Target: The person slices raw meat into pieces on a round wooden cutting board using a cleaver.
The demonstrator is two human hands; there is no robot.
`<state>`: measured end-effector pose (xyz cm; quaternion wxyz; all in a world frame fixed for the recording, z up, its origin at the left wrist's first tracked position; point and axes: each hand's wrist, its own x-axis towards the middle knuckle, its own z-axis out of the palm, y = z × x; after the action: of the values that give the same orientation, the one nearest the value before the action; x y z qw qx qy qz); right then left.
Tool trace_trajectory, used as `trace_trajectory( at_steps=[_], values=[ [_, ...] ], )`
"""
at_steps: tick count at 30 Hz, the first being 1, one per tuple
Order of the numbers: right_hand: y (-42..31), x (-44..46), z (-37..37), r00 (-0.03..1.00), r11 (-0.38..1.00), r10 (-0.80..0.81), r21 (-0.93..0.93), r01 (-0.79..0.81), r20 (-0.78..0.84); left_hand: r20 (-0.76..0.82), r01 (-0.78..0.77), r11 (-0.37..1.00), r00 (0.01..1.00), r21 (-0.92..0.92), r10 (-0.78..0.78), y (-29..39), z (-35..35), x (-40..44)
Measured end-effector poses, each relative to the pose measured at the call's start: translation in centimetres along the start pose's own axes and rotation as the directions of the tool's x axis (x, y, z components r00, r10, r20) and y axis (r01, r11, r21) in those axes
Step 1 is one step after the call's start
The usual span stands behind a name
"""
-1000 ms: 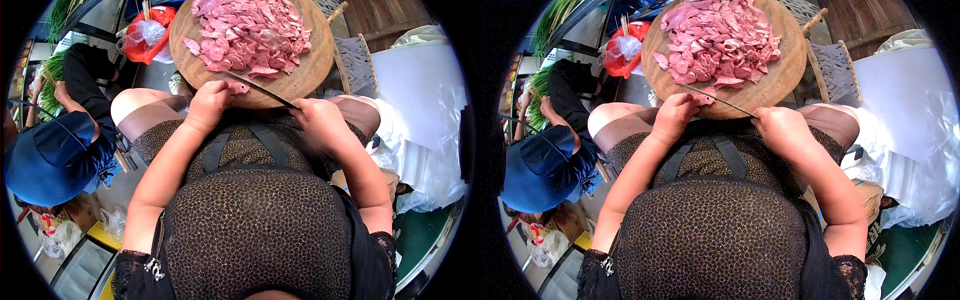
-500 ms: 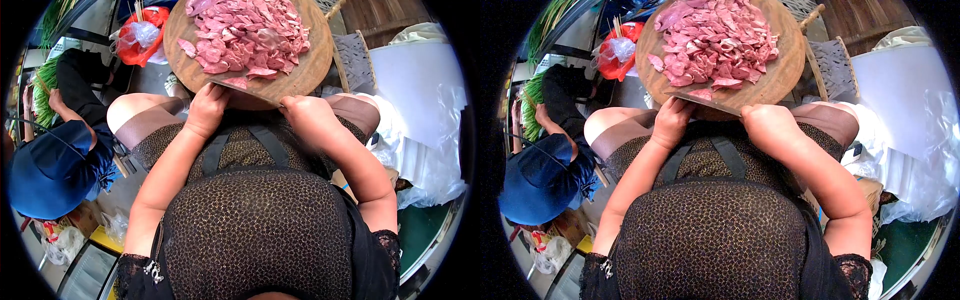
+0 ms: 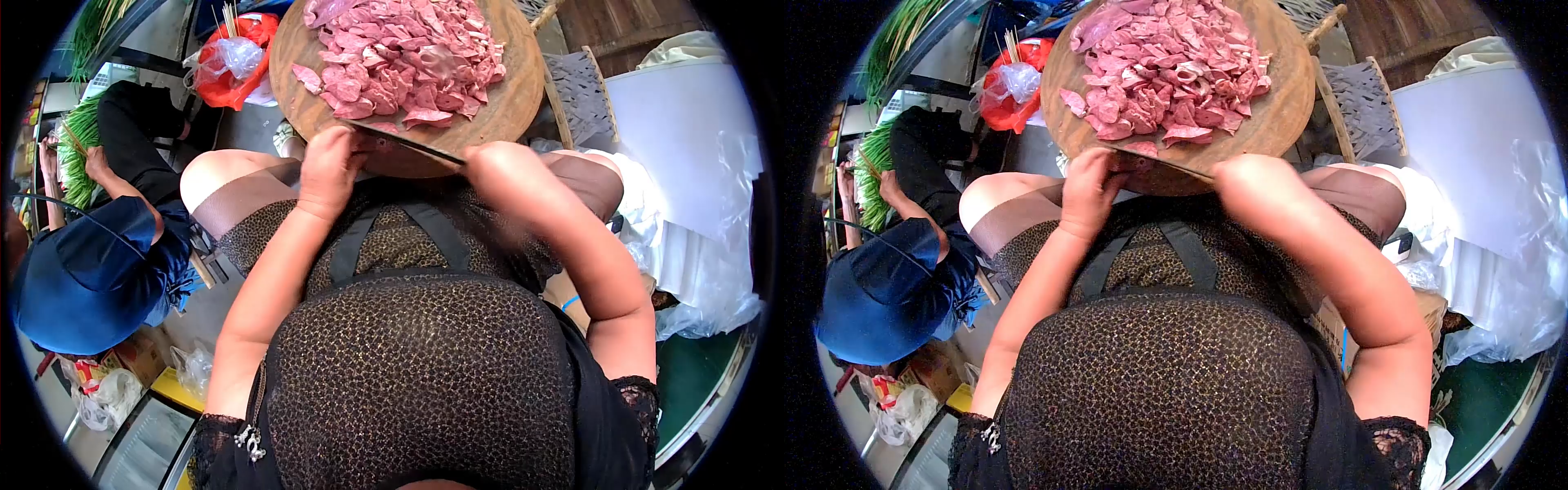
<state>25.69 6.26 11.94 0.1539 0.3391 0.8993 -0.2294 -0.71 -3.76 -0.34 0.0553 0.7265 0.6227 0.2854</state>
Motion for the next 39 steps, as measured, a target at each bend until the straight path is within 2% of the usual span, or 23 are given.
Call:
trace_trajectory(
  at_steps=[1, 2, 5, 7, 12, 14, 15, 17, 19, 21, 23, 24, 25, 27, 29, 31, 32, 34, 39],
  values=[
    [1.3, -0.4, 0.2, 0.997, 0.998, 0.066, 0.000, -0.066, 0.029, -0.018, 0.150, 0.988, 0.988, -0.039, -0.150, -0.2, -0.4, -0.1],
    [2.3, -1.3, 0.2, 0.996, 0.996, 0.087, 0.003, -0.087, 0.022, 0.021, 0.206, 0.978, 0.978, -0.040, -0.205, -1.0, -0.6, -0.4],
    [3.7, -3.9, 0.6, 0.988, 0.987, 0.146, 0.082, -0.141, -0.059, 0.063, 0.212, 0.976, 0.976, -0.041, -0.209, -1.2, -0.6, 0.1],
    [4.2, -5.1, 0.5, 0.961, 0.960, 0.249, 0.163, -0.228, -0.124, 0.071, 0.206, 0.978, 0.976, -0.023, -0.204, -0.8, -0.6, 0.6],
    [4.9, -6.2, 0.7, 0.958, 0.950, 0.246, 0.234, -0.208, -0.147, 0.143, 0.241, 0.970, 0.962, -0.038, -0.233, -0.3, -0.7, 1.3],
    [4.6, -6.5, 0.4, 0.952, 0.930, 0.259, 0.309, -0.200, -0.163, 0.245, 0.336, 0.937, 0.920, -0.093, -0.306, 0.1, -0.6, 1.7],
    [4.6, -6.6, 0.4, 0.951, 0.930, 0.260, 0.310, -0.200, -0.165, 0.244, 0.334, 0.938, 0.921, -0.093, -0.303, 0.4, -0.4, 2.0],
    [4.8, -6.7, 0.2, 0.934, 0.898, 0.309, 0.378, -0.225, -0.180, 0.431, 0.497, 0.762, 0.845, -0.415, -0.316, 1.0, 0.1, 3.2],
    [5.0, -6.7, 0.1, 0.921, 0.872, 0.342, 0.428, -0.237, -0.187, 0.371, 0.434, 0.777, 0.886, -0.455, -0.278, 2.4, -0.8, 6.1],
    [4.9, -6.8, -0.2, 0.907, 0.844, 0.374, 0.477, -0.246, -0.192, 0.285, 0.373, 0.732, 0.926, -0.571, -0.249, 2.0, -0.2, 8.7],
    [4.5, -6.9, -0.5, 0.887, 0.818, 0.427, 0.494, -0.297, -0.174, 0.016, 0.166, 0.907, 0.985, -0.388, -0.173, 1.2, 0.0, 10.9],
    [4.6, -7.0, -0.4, 0.886, 0.818, 0.428, 0.492, -0.297, -0.177, -0.115, 0.012, 0.979, 0.993, -0.205, -0.036, 0.9, -0.4, 11.8],
    [4.8, -7.0, -0.1, 0.905, 0.864, 0.374, 0.431, -0.260, -0.204, -0.117, 0.009, 0.979, 0.993, -0.206, -0.034, 0.2, -0.3, 12.2],
    [4.9, -7.1, 0.5, 0.921, 0.903, 0.317, 0.367, -0.221, -0.226, 0.077, -0.075, 0.996, 0.994, -0.048, 0.078, -0.7, -0.5, 12.6],
    [4.6, -7.2, 1.1, 0.961, 0.925, 0.209, 0.355, -0.135, -0.180, 0.142, -0.019, 0.997, 0.989, -0.071, 0.029, 0.0, -1.4, 12.2],
    [4.1, -6.9, 1.3, 0.969, 0.938, 0.203, 0.312, -0.151, -0.138, 0.215, -0.030, 0.998, 0.977, 0.054, 0.017, 0.6, -2.4, 11.8],
    [4.0, -6.7, 1.5, 0.972, 0.941, 0.208, 0.293, -0.170, -0.105, 0.216, -0.030, 0.998, 0.976, 0.056, 0.018, 0.5, -2.2, 11.6],
    [4.3, -6.0, 2.1, 0.970, 0.938, 0.237, 0.273, -0.214, -0.052, 0.199, -0.072, 0.979, 0.979, 0.190, 0.034, 0.1, -1.6, 10.7],
    [4.8, -4.8, 1.5, 0.939, 0.903, 0.322, 0.338, -0.265, -0.123, 0.135, -0.133, 0.967, 0.985, 0.219, 0.105, -0.2, -1.1, 9.9]
  ],
)
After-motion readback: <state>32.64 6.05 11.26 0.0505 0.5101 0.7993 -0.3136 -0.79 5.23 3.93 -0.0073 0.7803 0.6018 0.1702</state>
